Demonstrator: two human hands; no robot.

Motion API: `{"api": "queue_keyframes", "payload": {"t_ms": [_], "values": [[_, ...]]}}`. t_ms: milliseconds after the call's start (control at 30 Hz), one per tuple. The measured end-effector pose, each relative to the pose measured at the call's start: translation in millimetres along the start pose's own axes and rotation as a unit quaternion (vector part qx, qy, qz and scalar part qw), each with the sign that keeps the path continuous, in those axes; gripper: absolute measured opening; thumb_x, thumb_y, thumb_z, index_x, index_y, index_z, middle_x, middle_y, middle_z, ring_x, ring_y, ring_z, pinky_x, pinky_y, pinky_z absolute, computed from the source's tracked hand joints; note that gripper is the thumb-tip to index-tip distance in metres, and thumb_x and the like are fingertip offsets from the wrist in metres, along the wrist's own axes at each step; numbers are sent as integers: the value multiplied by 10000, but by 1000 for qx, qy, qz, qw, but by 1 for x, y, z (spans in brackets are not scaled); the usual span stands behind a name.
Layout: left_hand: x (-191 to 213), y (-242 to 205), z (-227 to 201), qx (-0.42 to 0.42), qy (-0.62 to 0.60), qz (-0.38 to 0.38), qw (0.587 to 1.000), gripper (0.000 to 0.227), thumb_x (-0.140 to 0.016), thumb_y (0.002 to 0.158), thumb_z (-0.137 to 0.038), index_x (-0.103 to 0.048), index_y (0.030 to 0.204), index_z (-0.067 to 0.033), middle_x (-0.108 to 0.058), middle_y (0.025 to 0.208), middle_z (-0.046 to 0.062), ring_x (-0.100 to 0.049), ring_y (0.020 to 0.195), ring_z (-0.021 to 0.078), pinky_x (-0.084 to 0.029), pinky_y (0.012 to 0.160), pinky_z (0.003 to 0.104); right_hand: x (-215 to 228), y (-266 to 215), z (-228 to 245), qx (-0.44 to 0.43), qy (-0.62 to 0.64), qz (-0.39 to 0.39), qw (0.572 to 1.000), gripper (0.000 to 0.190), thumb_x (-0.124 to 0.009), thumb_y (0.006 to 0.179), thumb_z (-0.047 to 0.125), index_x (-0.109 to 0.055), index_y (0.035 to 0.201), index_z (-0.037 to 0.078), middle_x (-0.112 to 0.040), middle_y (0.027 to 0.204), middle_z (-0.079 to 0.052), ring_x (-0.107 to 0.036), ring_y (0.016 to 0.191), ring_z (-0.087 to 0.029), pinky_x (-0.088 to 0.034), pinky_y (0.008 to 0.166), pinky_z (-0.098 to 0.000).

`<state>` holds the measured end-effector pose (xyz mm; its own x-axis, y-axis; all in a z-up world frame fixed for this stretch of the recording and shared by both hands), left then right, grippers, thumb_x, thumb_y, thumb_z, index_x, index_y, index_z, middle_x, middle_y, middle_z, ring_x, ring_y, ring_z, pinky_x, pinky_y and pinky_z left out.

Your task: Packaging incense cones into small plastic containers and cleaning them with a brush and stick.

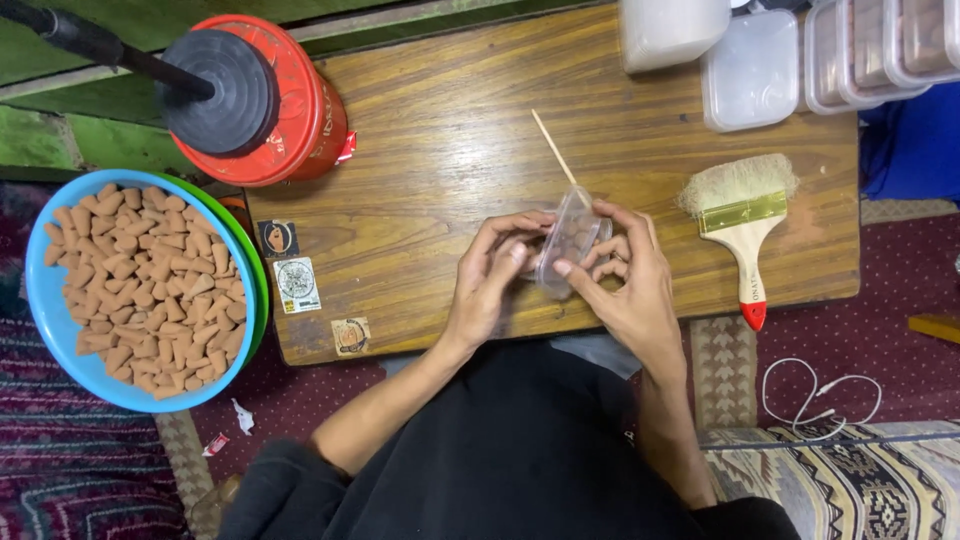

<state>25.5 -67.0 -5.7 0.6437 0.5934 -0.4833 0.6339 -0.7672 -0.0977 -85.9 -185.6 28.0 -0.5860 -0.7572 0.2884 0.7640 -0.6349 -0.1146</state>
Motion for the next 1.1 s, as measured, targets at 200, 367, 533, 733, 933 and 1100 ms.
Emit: {"api": "queue_keyframes", "payload": {"t_ms": [200, 367, 533, 733, 933, 1100], "values": [[-1, -5, -9, -14, 29, 26, 999, 553, -727, 885, 61, -512, 1393, 38, -607, 1390, 212, -600, 1297, 296, -598, 978, 387, 5, 2, 24, 15, -140, -39, 989, 723, -868, 869, 289, -551, 1437, -28, -403, 1231, -221, -526, 907, -272, -530, 734, -388], [7, 0, -6, -11, -5, 21, 1000, 532, -652, 931, 69, -476, 1432, 46, -609, 1366, 284, -640, 1226, 346, -636, 908, 402, 30, 2, -17, 56, -112, -66, 990, 275, -795, 964, 99, -731, 1209, -9, -666, 1050, -183, -651, 866, -229, -516, 721, -296], [26, 8, -17, -41, 95, -76, 992, 360, -684, 941, 11, -583, 1283, 60, -674, 1270, 246, -744, 1012, 283, -669, 748, 324, 34, 3, -19, -18, 68, -59, 996, 366, -828, 866, -31, -714, 1214, -23, -735, 925, -156, -703, 800, -139, -606, 728, -229], [19, 12, -24, -133, 391, 7, 910, 432, -765, 942, -324, -670, 1316, -131, -639, 1381, 127, -584, 1296, 361, -472, 1086, 523, 32, -7, -33, -33, 53, -45, 997, 465, -745, 904, -66, -627, 1354, -60, -688, 1014, -241, -705, 808, -209, -636, 711, -294], [11, 6, -16, -136, 441, 79, 884, 600, -750, 949, -241, -528, 1466, -33, -576, 1429, 228, -531, 1336, 458, -453, 1099, 589, 33, -8, -42, -47, 2, -69, 997, 436, -777, 901, -33, -670, 1324, -30, -531, 1117, -170, -693, 796, -169, -642, 704, -284], [21, 1, 3, -121, 482, 110, 861, 663, -751, 944, -320, -503, 1494, -45, -569, 1457, 194, -518, 1376, 413, -425, 1135, 552, 30, -5, -34, -32, -59, -45, 997, 407, -796, 908, 20, -703, 1303, 4, -618, 1096, -156, -683, 817, -161, -605, 699, -242]]}}
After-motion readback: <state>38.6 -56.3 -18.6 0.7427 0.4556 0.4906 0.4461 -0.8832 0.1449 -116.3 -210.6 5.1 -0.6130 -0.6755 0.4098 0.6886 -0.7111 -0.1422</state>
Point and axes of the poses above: each hand's wrist, its own y-axis towards the middle knuckle, its own x-axis out of the back of the hand, z = x × y, the point moved 8 cm from there along y, towards the middle knuckle
